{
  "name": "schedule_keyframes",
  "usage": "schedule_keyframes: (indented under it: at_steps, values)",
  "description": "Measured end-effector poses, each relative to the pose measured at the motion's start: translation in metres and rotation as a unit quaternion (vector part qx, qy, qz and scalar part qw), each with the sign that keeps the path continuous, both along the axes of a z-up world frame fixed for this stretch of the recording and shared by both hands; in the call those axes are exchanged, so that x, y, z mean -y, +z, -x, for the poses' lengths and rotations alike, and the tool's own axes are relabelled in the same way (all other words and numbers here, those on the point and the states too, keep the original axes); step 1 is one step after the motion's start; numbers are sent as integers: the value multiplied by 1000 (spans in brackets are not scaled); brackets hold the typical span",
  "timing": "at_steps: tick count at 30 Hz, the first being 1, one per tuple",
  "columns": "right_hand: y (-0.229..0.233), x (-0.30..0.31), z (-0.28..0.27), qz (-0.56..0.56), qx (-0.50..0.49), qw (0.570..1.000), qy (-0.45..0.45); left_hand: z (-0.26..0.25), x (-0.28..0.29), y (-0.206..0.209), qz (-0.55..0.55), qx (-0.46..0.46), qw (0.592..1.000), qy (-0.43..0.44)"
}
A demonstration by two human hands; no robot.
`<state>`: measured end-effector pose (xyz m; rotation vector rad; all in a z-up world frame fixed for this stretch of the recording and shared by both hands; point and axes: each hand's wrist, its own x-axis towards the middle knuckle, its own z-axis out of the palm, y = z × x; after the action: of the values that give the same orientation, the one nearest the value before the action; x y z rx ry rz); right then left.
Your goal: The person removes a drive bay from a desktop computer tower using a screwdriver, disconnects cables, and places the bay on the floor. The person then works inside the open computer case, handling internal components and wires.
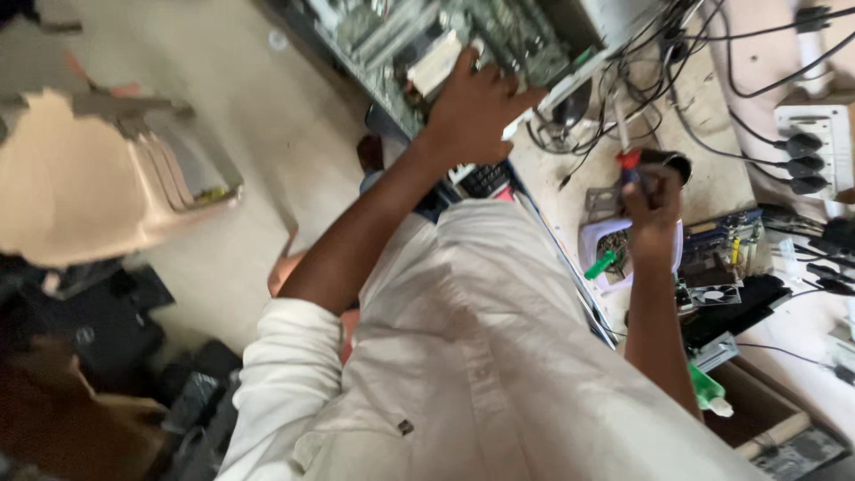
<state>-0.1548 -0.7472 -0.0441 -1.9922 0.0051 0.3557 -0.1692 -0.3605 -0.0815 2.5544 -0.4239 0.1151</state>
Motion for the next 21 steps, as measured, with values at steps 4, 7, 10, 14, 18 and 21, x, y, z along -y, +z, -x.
schedule_keyframes:
  at_steps: [4, 7, 10, 14, 18, 21]
  values:
    - [12, -7, -40, 25, 121, 992, 38, -6, 2, 4, -13, 59, 997, 52]
    - [17, -9, -49, 29, 142, 989, 38, -2, 28, 8, -69, 138, 973, 172]
    - [18, -14, -64, -9, 96, 995, 38, -22, 60, 15, -54, 156, 954, 250]
    - [12, -16, -78, -37, 64, 996, 56, -53, 96, 15, 18, 80, 949, 303]
    - [3, -4, -82, -51, 57, 994, 75, -72, 111, -3, 86, 23, 937, 337]
    - [-3, -3, -83, -69, 25, 996, 44, -73, 110, -18, 15, 146, 924, 354]
